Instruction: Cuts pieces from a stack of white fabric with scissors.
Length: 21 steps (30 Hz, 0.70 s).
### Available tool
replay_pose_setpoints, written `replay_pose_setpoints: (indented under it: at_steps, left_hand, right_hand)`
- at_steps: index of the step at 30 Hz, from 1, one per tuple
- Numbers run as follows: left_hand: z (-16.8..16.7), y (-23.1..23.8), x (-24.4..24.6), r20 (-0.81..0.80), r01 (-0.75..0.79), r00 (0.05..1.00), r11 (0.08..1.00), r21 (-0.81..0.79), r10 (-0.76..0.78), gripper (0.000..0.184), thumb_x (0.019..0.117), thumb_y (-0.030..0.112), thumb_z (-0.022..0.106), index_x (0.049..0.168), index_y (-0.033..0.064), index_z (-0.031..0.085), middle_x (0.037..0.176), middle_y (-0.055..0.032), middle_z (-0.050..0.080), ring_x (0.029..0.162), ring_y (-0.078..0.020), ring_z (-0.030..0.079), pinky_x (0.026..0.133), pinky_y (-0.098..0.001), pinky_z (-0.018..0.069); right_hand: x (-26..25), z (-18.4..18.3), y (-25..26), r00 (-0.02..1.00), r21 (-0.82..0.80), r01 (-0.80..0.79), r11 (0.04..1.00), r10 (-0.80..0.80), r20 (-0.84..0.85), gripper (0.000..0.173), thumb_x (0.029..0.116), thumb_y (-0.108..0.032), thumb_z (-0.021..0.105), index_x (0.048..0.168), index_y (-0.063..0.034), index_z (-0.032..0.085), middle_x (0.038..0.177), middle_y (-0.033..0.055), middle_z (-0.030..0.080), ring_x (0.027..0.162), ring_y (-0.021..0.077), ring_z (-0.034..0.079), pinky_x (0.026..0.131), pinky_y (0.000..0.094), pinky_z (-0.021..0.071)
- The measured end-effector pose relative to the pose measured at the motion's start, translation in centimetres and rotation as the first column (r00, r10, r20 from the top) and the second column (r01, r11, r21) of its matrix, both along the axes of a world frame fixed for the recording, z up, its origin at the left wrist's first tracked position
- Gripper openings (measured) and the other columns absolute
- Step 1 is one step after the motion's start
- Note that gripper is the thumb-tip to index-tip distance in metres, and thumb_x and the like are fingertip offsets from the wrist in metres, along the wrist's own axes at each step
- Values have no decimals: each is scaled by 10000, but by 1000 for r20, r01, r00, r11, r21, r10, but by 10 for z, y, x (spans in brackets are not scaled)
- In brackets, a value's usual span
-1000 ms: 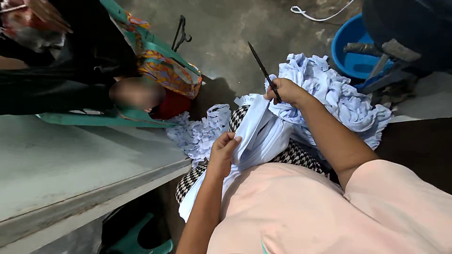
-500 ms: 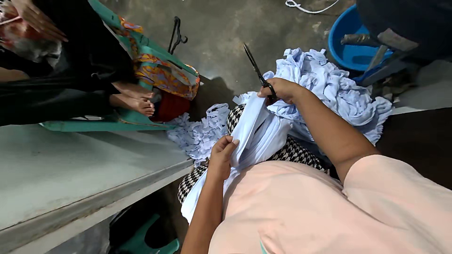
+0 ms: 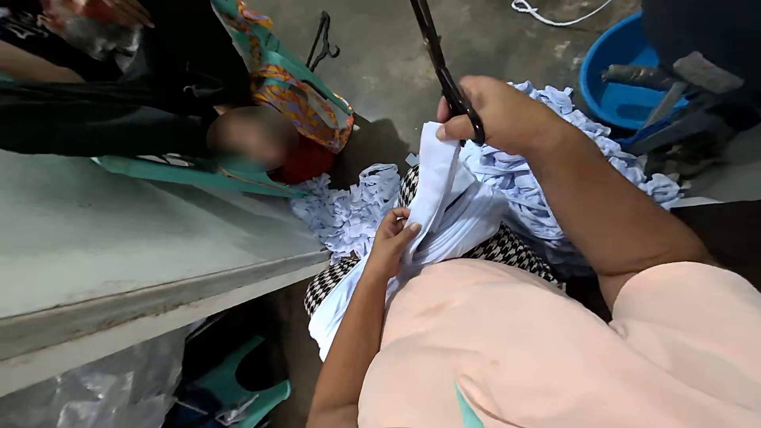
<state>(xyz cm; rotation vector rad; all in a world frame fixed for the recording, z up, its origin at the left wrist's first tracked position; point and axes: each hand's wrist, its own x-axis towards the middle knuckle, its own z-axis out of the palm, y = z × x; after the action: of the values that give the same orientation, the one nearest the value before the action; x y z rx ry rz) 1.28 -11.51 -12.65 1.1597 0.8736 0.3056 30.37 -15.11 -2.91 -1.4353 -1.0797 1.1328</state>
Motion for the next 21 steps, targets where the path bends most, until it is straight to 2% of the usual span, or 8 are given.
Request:
replay_pose_setpoints:
  at_steps: [2, 4, 7, 10, 13, 15, 19, 21]
  left_hand:
    - [-9, 3, -7, 102, -17, 995, 999, -49, 22, 363, 946, 115, 639, 1289, 146, 524, 1000, -33, 702, 744, -103, 662, 645, -268, 566]
    - [-14, 5, -13, 202, -25, 979, 996, -80, 41, 498, 901, 220, 734, 1346, 222, 510, 1046, -6, 700, 745, -85, 655, 640, -250, 562]
    - [-15, 9, -21, 318, -2, 948, 997, -77, 26, 596, 858, 290, 809, 1363, 274, 492, 1057, 39, 703, 781, -66, 668, 679, -252, 580]
    - [-15, 10, -29, 381, -7, 924, 998, -64, 31, 497, 839, 297, 831, 1250, 278, 553, 991, 67, 707, 792, -57, 673, 701, -256, 587]
    - [-16, 9, -40, 427, -30, 903, 997, -68, 56, 398, 838, 261, 829, 1179, 259, 623, 1006, 52, 739, 851, -76, 705, 755, -296, 605]
    - [-16, 9, -48, 457, -8, 889, 998, -66, 38, 337, 846, 262, 826, 1144, 270, 667, 1001, 50, 745, 836, -70, 705, 742, -287, 604]
    - [-10, 5, -62, 480, 79, 876, 996, -38, -51, 230, 861, 275, 811, 1080, 258, 747, 973, 46, 755, 809, -49, 702, 733, -258, 598]
    - [-4, 2, -68, 448, 100, 891, 994, -42, -71, 228, 890, 248, 767, 1115, 226, 733, 987, 34, 751, 828, -55, 701, 756, -263, 598]
  right_hand:
    - [-17, 26, 2, 997, 107, -77, 991, 74, 32, 178, 867, -79, 722, 983, -65, 587, 745, -16, 569, 606, 44, 546, 564, 216, 495]
    - [-36, 48, 5, 984, 188, -164, 968, 148, 97, 201, 845, -113, 728, 986, -81, 587, 745, -36, 556, 602, 18, 524, 547, 188, 470]
    - [-67, 75, 9, 946, 228, -285, 931, 235, 224, 209, 843, -125, 731, 988, -75, 588, 749, -32, 546, 607, 19, 508, 538, 186, 447]
    - [-96, 95, 11, 894, 185, -365, 913, 288, 343, 200, 859, -129, 748, 980, -79, 596, 757, -15, 544, 617, 48, 507, 548, 215, 442]
    - [-120, 110, 12, 867, 136, -406, 904, 334, 370, 202, 881, -104, 750, 992, -78, 583, 780, 0, 560, 624, 58, 527, 544, 223, 456]
    - [-129, 114, 11, 857, 141, -421, 896, 343, 383, 202, 881, -92, 749, 999, -81, 586, 778, 3, 565, 608, 57, 537, 517, 217, 471]
    - [-125, 107, 1, 863, 277, -403, 872, 262, 432, 210, 859, -157, 729, 995, -75, 591, 768, -30, 542, 615, 17, 509, 539, 183, 449]
    - [-108, 95, -7, 869, 303, -344, 889, 179, 461, 251, 859, -235, 717, 1012, -85, 586, 791, -45, 545, 641, 3, 510, 566, 182, 461]
